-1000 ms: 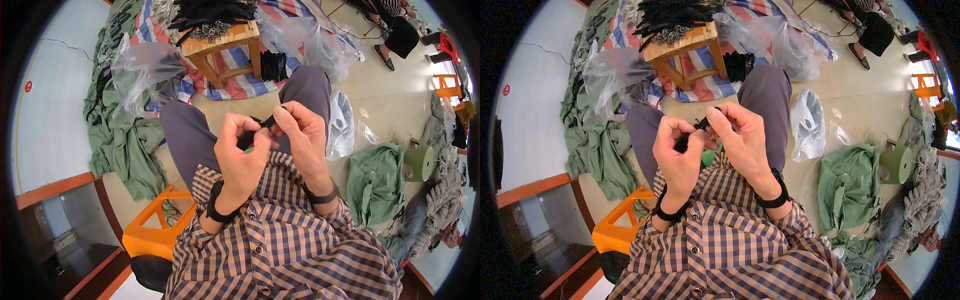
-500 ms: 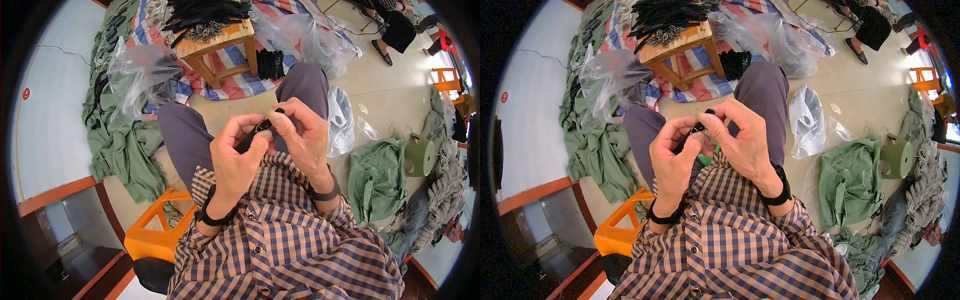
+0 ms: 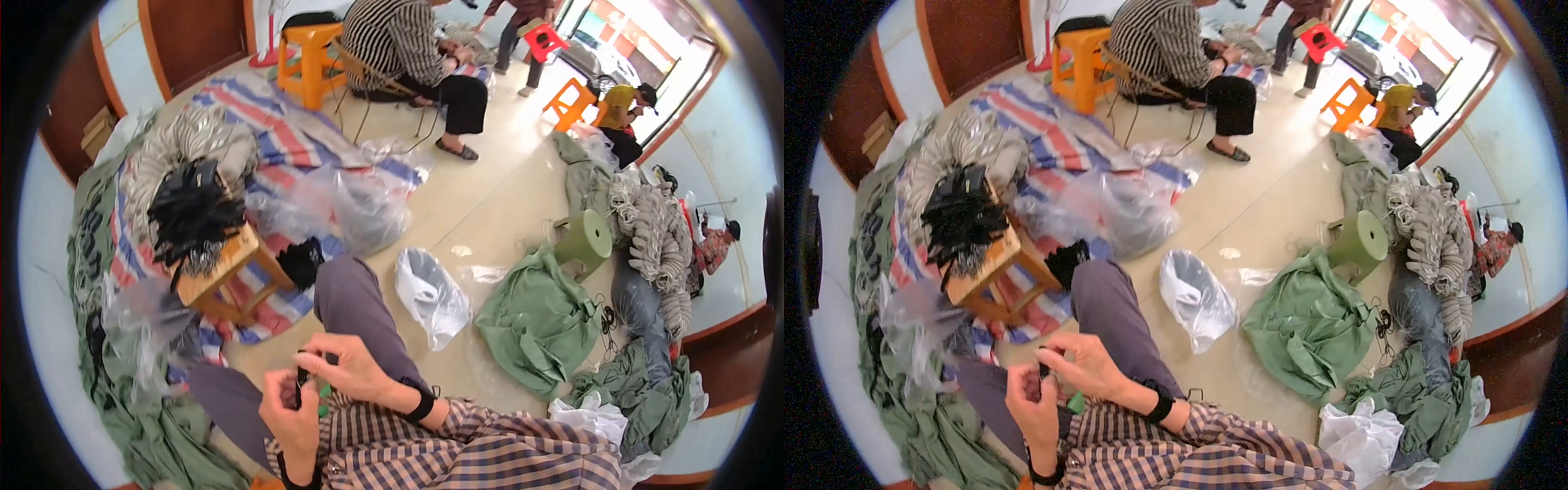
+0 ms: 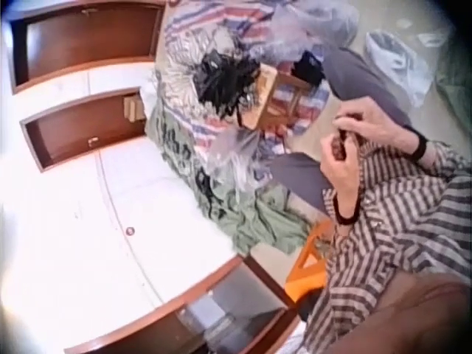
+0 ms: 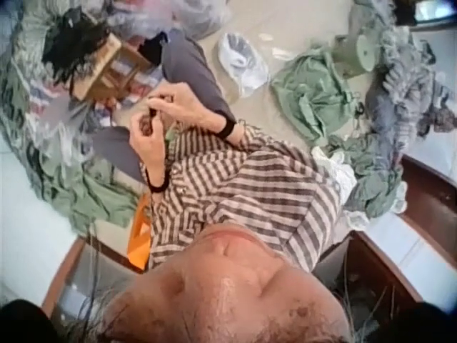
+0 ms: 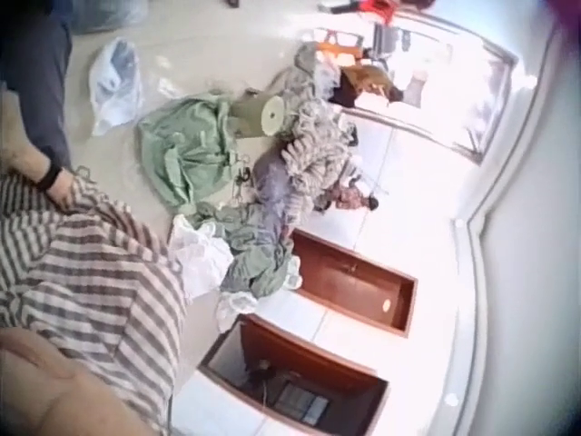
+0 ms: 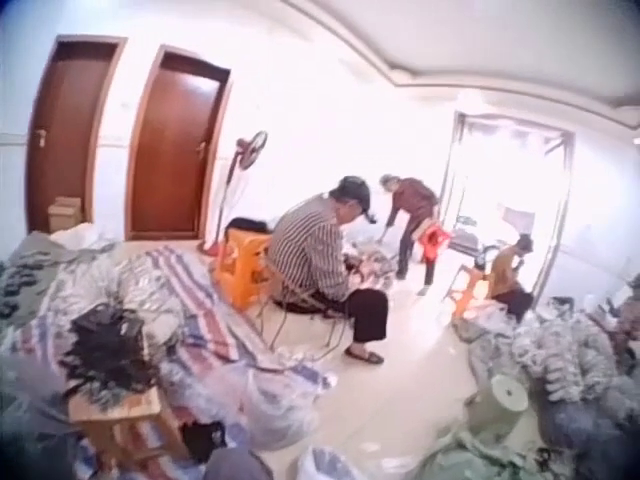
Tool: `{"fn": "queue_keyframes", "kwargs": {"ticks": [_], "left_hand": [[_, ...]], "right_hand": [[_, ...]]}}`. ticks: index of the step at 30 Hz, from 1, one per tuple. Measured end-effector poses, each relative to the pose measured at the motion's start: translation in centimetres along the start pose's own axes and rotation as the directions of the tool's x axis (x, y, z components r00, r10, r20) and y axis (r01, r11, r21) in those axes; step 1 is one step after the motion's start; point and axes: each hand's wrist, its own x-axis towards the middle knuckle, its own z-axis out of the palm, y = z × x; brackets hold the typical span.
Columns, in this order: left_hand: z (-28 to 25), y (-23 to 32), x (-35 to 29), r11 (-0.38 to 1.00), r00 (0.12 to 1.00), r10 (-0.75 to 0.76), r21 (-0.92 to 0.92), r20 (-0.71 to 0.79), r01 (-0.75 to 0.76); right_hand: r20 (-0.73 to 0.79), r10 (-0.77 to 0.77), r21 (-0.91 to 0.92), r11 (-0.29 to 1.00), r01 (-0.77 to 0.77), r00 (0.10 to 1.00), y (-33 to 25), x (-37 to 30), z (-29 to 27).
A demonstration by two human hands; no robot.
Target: Manually attaching small buckles or clips to black straps.
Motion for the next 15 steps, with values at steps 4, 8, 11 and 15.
{"fn": "queue_keyframes", "kwargs": {"ticks": [4, 8, 11, 15], "left_hand": [[-0.4, -1.7, 0.0, 0.996, 0.996, -0.085, -0.022, 0.013, 0.086], [-0.1, -3.7, 0.0, 0.893, 0.976, -0.218, -0.399, 0.023, 0.209], [-0.1, -3.9, 0.4, 0.93, 0.983, -0.178, -0.317, 0.053, 0.186], [-0.2, -4.0, 0.4, 0.929, 0.983, -0.166, -0.322, 0.077, 0.182]], "right_hand": [[-0.002, -0.153, -0.242, 0.959, 0.148, 0.988, -0.3, -0.4, 0.4], [0.059, -0.271, -0.198, 0.94, 0.278, 0.961, -0.4, 0.2, 0.4], [0.062, -0.124, -0.102, 0.986, 0.13, 0.99, 0.2, 0.2, -0.1], [0.066, -0.195, -0.204, 0.957, 0.205, 0.978, 0.5, 0.0, 0.2]]}}
